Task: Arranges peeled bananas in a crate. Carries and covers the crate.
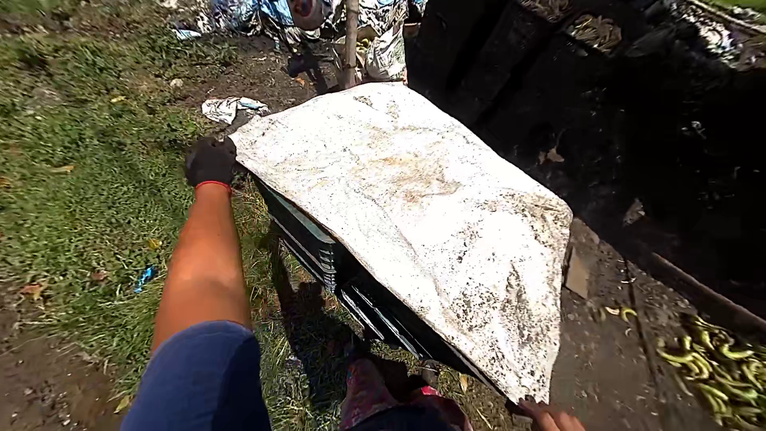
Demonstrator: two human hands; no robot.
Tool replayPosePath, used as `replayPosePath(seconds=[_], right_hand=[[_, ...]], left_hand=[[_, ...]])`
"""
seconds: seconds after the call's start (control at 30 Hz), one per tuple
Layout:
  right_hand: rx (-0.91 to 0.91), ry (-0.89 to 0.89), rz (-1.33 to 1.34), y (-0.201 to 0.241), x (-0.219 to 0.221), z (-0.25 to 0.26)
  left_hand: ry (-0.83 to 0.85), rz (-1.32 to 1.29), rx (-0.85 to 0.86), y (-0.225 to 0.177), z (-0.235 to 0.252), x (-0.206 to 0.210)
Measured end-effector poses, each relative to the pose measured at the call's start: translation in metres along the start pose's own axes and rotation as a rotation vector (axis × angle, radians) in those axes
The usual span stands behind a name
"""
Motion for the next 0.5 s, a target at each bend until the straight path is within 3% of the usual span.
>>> replayPosePath(seconds=[0.13, 0.3, 0.4, 0.5], right_hand=[[0.026, 0.013, 0.037, -0.002, -0.003, -0.002], [0.022, -0.088, 0.045, -0.010, 0.018, -0.002], [0.032, -0.118, 0.063, -0.013, 0.028, 0.003], [0.019, -0.120, 0.120, -0.017, 0.043, 0.004]], left_hand=[[-0.027, -0.111, -0.001, 0.013, -0.006, 0.013], [0.051, 0.014, 0.175, 0.061, 0.011, 0.034], [0.066, -0.277, -0.014, 0.092, -0.020, 0.045], [0.130, -0.328, -0.172, 0.144, -0.101, 0.067]])
Point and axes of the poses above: each hand's wrist, its own z-axis towards the middle knuckle, its own x-axis out of the palm, y = z × x, the point moved 1 cm from there along z, towards the middle knuckle, and after that the axes turned 1 degree about -y, right-handed, at the moved point
